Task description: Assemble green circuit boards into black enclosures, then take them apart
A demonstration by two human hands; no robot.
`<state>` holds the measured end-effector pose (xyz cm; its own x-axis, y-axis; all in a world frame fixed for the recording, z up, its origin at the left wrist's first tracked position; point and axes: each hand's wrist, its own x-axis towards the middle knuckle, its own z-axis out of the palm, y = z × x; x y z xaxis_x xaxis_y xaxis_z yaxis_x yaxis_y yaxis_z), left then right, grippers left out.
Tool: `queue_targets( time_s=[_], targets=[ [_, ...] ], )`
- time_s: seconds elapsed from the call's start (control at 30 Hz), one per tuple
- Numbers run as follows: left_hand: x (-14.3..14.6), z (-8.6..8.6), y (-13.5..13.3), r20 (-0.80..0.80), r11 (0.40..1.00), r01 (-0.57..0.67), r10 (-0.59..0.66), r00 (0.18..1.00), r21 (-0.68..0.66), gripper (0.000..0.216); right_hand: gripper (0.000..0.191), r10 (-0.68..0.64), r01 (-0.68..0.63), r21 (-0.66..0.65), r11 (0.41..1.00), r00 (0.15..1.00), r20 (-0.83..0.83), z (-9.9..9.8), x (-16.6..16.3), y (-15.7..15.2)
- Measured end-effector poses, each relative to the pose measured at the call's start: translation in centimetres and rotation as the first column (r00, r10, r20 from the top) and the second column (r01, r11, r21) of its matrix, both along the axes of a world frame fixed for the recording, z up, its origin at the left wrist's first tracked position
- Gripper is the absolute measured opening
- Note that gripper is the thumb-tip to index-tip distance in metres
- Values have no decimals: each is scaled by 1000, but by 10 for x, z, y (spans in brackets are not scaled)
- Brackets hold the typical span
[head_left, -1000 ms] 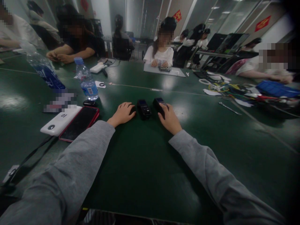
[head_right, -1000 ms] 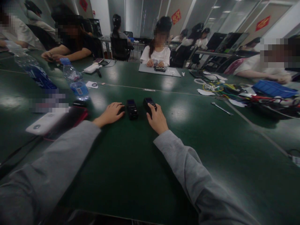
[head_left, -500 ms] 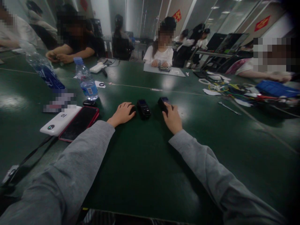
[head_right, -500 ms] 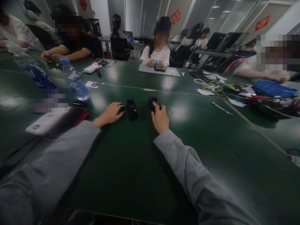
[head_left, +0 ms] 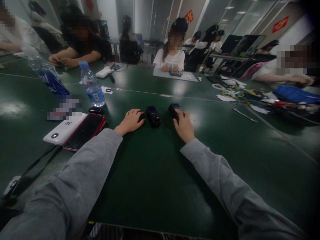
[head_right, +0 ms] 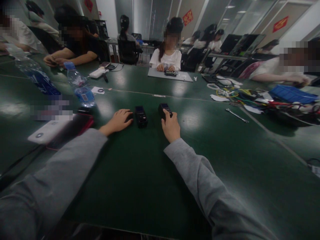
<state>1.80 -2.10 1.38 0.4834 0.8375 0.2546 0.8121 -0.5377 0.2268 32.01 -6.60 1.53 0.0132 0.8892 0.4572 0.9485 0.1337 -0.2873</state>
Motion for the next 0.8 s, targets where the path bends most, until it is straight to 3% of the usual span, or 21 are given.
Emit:
queue_targets(
  time_s=[0.53, 0.8],
  targets=[
    [0, -1, 1, -6, 1000, 4, -3, 1000, 10, 53, 53, 42, -41, 22, 999, 998, -55, -4, 4, 2],
    [0, 1, 0, -15, 1000, 5, -5, 1000, 5, 53, 54, 30, 11, 335, 942, 993, -118, 20, -16, -14]
  ],
)
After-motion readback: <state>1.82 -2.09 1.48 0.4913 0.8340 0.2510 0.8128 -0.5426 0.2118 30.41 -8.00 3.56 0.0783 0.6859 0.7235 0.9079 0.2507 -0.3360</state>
